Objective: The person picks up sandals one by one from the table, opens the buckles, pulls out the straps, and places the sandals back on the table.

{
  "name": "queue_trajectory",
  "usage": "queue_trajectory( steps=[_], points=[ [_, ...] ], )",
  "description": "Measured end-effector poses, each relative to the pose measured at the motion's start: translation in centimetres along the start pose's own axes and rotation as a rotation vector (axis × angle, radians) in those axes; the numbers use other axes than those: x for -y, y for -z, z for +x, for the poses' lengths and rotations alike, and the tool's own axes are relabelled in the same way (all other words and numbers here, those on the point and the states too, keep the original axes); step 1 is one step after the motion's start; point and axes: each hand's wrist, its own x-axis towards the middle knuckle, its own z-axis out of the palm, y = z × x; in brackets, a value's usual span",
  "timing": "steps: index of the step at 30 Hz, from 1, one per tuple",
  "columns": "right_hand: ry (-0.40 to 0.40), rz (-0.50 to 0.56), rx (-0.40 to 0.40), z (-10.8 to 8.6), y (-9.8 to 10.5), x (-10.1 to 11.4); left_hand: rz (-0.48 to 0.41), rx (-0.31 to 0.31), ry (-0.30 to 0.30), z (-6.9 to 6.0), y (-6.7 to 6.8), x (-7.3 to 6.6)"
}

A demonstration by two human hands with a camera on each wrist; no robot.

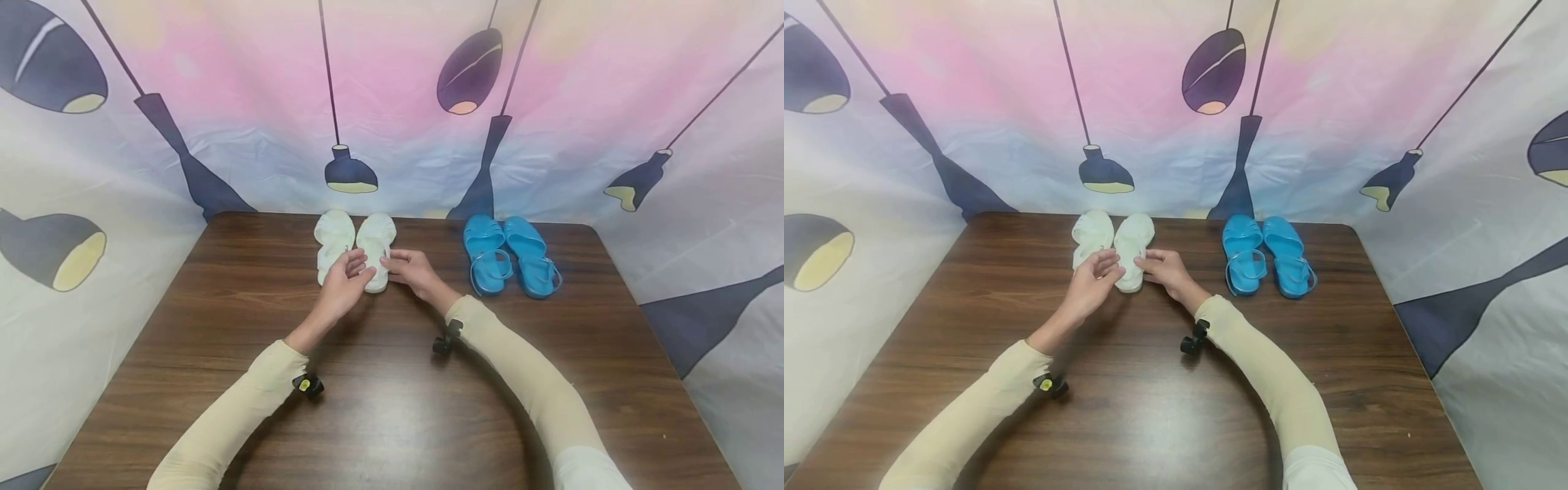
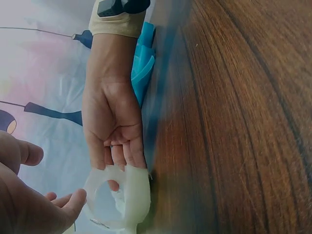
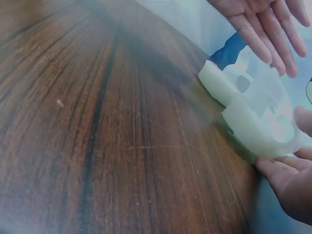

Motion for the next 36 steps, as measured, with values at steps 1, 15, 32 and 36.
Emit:
queue_trajectory(
  steps=[1,15,32,36],
  points=[
    [-0.002,-0.011,-0.009,-0.1,0.1,0.1,-0.003,0.003,-0.002,0.0,-0.1,-0.1],
    [0.208,-0.318,-0.064,-4.1,3.9,4.0,-0.04,0.065,-0.125,-0.2,-1.2,-1.3],
    [0.432,-0.796,-0.246,-11.2,13.0,8.2,0.194,0.179,-0.286,2.9,-5.4,-3.8],
    [0.433,-0.87,-0.289,-12.2,14.9,8.6,0.237,0.199,-0.297,3.9,-7.1,-4.0]
  ],
)
